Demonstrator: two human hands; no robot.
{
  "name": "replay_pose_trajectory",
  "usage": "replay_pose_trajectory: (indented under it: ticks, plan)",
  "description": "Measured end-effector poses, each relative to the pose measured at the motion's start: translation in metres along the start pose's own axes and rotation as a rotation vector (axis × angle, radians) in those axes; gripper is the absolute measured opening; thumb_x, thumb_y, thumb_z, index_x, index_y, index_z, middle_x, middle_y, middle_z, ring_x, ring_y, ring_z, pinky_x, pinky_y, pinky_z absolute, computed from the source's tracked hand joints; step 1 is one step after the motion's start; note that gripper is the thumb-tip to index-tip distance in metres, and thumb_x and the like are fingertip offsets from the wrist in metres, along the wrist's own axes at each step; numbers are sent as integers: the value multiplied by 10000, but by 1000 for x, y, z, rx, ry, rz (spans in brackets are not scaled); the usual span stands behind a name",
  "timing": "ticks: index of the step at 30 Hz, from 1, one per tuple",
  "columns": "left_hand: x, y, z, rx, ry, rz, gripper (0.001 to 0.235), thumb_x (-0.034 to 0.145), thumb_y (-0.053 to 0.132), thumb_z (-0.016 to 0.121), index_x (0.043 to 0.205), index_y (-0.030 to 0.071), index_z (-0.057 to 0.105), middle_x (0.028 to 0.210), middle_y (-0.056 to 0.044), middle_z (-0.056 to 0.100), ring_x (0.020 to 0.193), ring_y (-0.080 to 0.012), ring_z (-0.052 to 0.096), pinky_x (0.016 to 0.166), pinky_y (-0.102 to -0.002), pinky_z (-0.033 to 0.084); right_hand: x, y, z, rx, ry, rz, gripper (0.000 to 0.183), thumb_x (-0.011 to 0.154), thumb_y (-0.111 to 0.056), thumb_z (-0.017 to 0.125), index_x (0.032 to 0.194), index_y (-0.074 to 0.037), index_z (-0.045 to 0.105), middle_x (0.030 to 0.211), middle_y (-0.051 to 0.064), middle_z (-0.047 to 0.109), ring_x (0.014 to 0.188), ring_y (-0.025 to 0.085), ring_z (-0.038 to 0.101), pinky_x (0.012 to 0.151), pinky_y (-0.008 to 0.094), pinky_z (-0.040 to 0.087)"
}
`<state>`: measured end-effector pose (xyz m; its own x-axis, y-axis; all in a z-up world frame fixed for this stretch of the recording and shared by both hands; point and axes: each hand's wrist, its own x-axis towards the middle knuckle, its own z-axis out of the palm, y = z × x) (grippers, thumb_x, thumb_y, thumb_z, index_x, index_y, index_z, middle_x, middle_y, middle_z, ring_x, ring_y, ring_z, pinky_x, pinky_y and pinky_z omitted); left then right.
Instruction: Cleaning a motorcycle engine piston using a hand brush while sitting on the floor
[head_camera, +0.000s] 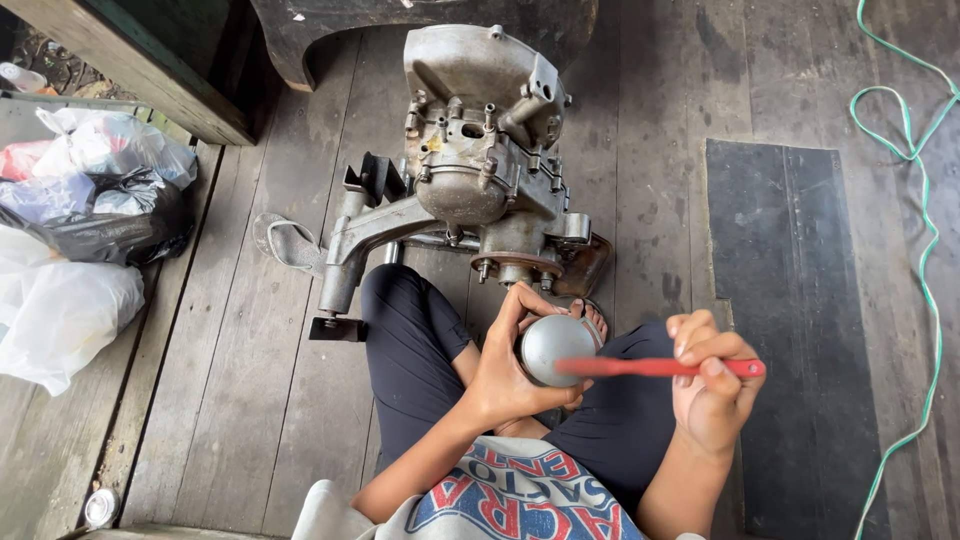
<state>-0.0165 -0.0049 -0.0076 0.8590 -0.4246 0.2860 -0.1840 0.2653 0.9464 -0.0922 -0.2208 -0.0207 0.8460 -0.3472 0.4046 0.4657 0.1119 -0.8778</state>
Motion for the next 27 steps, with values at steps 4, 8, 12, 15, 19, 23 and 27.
replay_pose_trajectory:
  ticks: [4, 8, 12, 15, 19, 23, 27]
  plan:
    - [-1, -2, -1, -55, 8, -1, 641, 608, 47, 843, 1138, 61, 482, 1075, -47, 560, 970, -194, 645, 952, -335, 545, 2, 0, 1, -42, 79, 9, 138, 940, -167, 508, 905, -156, 641, 744, -13, 521, 881, 101, 464, 1013, 320, 413]
    - [1, 1, -4, -91, 9, -24, 643, 573, 23, 804, 1118, 66, 466, 1085, -49, 539, 1022, -205, 634, 974, -338, 529, 4, 0, 5, -13, -13, -10, 153, 919, -229, 523, 810, -189, 623, 589, -66, 477, 807, 97, 463, 887, 297, 406]
    - [5, 6, -9, -118, 29, -7, 647, 593, 39, 826, 1130, 79, 469, 1106, -63, 590, 1030, -212, 669, 987, -351, 546, 6, 5, 5, -20, 47, -40, 126, 951, -216, 519, 883, -190, 622, 682, -54, 503, 825, 95, 452, 890, 295, 419]
    - [3, -2, -13, -135, 28, -45, 656, 572, 41, 801, 1126, 85, 452, 1144, -105, 612, 1044, -239, 656, 946, -365, 555, 9, 1, 13, 3, 15, -12, 158, 924, -249, 513, 807, -204, 610, 596, -67, 451, 794, 92, 466, 902, 291, 409]
    - [3, -4, -17, -126, 58, -56, 625, 584, 35, 805, 1119, 73, 484, 1121, -75, 605, 1012, -212, 642, 954, -347, 526, 13, 6, 15, 18, 2, 16, 162, 972, -260, 524, 846, -211, 614, 608, -68, 449, 791, 90, 437, 877, 284, 406]
    - [-1, -23, -19, -231, 178, 50, 657, 561, 104, 936, 1090, -20, 566, 1037, -191, 588, 1089, -401, 680, 986, -565, 484, 14, 19, 10, -23, 16, -23, 244, 975, -244, 563, 765, -120, 573, 479, -29, 409, 719, 135, 448, 848, 345, 443]
    - [1, -17, -24, -229, 179, 53, 663, 568, 109, 936, 1112, -17, 578, 1042, -183, 600, 1083, -381, 683, 995, -553, 483, 14, 24, 12, -3, -4, 1, 254, 976, -261, 570, 769, -114, 562, 476, -27, 397, 707, 136, 434, 852, 348, 450]
